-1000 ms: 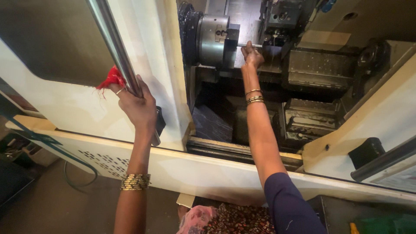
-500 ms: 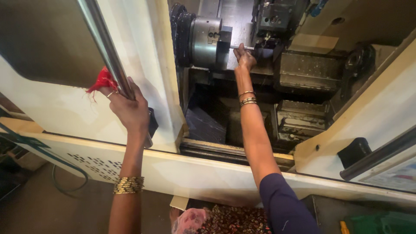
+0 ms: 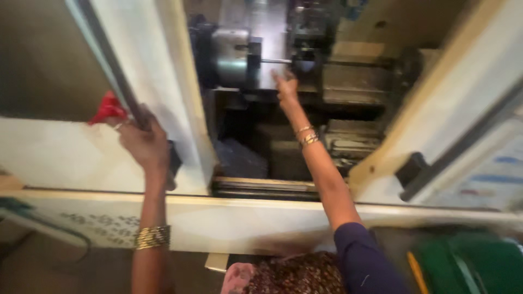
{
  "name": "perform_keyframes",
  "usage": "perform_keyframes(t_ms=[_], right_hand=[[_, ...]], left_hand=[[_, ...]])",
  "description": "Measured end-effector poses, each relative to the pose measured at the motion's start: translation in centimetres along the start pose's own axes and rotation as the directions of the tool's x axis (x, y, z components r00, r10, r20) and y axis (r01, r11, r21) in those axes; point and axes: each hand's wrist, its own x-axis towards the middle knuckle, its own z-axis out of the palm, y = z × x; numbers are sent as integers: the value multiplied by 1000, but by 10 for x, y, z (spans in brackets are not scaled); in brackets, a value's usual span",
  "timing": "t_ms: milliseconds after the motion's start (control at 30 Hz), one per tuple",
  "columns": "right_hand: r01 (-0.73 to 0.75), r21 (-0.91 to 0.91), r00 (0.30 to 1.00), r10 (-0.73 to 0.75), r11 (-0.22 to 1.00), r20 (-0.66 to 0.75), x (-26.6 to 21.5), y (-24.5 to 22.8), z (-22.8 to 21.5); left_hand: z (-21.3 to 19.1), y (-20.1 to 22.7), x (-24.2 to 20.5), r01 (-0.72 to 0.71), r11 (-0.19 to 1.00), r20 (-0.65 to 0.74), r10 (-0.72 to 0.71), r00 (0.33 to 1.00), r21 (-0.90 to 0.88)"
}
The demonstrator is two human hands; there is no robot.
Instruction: The person operates a metal turning machine, inserting metal rods into the chuck and starting the machine. They then remove the rods, wipe them with a red cloth, and use a file to smooth the ends before placing them in a green bin.
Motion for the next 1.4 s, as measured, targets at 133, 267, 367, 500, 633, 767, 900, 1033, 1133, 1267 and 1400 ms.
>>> perform_keyframes(t_ms=[133, 267, 367, 500, 633, 767, 900, 1033, 1133, 1267, 1400], right_hand=[[540, -494, 841, -409, 682, 354, -135, -77, -48], [723, -683, 393, -751, -105, 532, -268, -192, -138], [520, -833, 321, -861, -187, 394, -317, -273, -236], [320, -940, 406, -880, -116, 246, -325, -338, -353], [349, -901, 531, -738, -257, 417, -310, -345, -426], [332, -916, 621, -678, -225, 392, -296, -338, -446], [293, -927, 650, -662, -233, 372, -298, -346, -441], [323, -912, 692, -594, -254, 411, -317, -374, -441], [339, -914, 718, -567, -222, 404, -339, -365, -441], [267, -962, 867, -423, -55, 264, -381, -276, -429], [218, -972, 927, -330, 82, 180, -463, -158, -422]], left_hand=[[5, -30, -6, -105, 985, 17, 108, 994, -140], [8, -54, -34, -281, 940, -127, 308, 943, 191], [13, -70, -43, -279, 946, -169, 306, 937, 165], [20, -81, -47, 218, 900, 66, -209, 976, -378], [27, -79, -48, 169, 937, 49, -162, 986, -305], [31, -60, -58, 111, 918, 27, -109, 994, -381], [38, -30, -74, 242, 947, 69, -233, 970, -209], [51, 2, -97, 65, 969, 16, -63, 998, -239], [59, 26, -121, 93, 933, 71, -73, 995, -349], [69, 59, -147, 214, 848, 255, -97, 962, -484], [74, 96, -171, 320, 750, 409, -72, 910, -579]])
